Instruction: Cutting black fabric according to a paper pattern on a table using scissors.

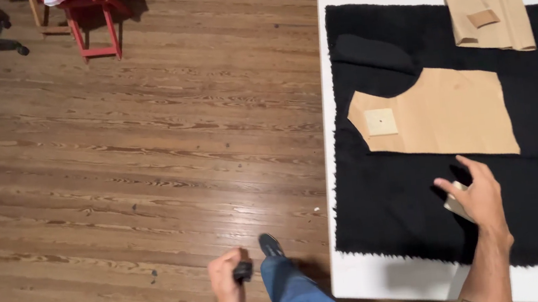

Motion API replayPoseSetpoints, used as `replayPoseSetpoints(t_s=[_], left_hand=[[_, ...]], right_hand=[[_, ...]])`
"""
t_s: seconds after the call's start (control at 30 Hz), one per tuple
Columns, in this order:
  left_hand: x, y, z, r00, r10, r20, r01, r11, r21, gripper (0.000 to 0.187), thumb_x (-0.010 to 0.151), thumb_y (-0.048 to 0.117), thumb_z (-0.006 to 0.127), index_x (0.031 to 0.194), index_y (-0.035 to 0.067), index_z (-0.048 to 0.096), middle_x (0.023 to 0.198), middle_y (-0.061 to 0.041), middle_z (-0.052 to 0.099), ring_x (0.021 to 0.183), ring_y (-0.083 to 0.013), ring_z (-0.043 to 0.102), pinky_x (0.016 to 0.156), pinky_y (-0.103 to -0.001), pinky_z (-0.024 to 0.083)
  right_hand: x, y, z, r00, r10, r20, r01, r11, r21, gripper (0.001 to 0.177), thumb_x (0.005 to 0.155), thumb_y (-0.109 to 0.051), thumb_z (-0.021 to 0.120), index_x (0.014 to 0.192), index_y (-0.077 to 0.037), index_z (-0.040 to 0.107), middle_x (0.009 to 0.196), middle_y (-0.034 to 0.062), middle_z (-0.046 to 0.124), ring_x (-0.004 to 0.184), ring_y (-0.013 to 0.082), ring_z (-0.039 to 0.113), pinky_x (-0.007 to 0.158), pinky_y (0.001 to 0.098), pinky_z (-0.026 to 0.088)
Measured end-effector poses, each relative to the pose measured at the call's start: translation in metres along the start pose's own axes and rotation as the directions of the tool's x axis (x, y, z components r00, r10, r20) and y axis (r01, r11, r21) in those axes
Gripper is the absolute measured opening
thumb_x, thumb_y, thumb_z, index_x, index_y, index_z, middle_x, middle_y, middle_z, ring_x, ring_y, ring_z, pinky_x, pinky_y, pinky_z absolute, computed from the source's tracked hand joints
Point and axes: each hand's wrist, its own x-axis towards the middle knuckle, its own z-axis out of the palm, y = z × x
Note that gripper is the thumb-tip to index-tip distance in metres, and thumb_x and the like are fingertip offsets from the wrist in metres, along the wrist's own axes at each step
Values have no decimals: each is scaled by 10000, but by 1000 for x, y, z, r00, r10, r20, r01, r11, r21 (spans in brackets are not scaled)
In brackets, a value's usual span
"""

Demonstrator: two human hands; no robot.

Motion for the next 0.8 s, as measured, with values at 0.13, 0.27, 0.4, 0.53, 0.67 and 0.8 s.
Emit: replayPoseSetpoints(t_s=[0.13,0.27,0.4,0.53,0.67,0.8], left_hand=[[48,11,13,977,44,211,-76,986,147,307,924,143,495,658,17,409,667,-26,432,622,-118,381,544,-316,305],[118,28,10,936,8,352,-104,961,255,297,918,137,499,668,0,414,654,-8,411,634,-107,354,556,-318,293],[206,48,4,944,-29,330,-63,963,263,318,916,129,531,661,-2,395,637,-5,377,605,-111,331,525,-330,269],[297,67,17,934,-31,357,-39,981,188,301,903,139,513,653,-2,422,641,-45,416,598,-122,365,517,-332,280],[366,100,65,854,122,506,-361,839,406,235,887,100,557,713,-18,453,656,-78,415,589,-175,414,561,-322,341],[442,118,115,602,355,715,-767,506,395,77,862,87,641,807,38,618,840,-106,642,746,-296,634,644,-382,526]], right_hand=[[23,-57,8,991,2,-133,22,983,181,550,844,-266,862,1307,-37,673,1305,177,682,1218,332,664,1037,417,521],[55,-99,32,965,-23,-262,82,973,217,325,970,-156,792,1253,-17,715,1238,169,716,1162,312,689,1019,387,529],[94,-130,73,926,196,-323,65,759,648,221,1037,-131,730,1191,20,681,1131,140,714,1055,209,671,993,354,532],[135,-229,135,956,286,-60,-10,237,972,171,1083,-179,600,1008,-32,647,944,126,723,868,190,681,854,347,558],[168,-377,169,934,-83,348,-357,-293,887,376,1040,-380,522,1142,-26,595,1083,188,675,1031,322,668,931,503,549],[208,-474,200,696,-361,621,-693,-564,449,740,998,-629,436,1338,13,572,1313,192,645,1247,314,589,1085,453,461]])
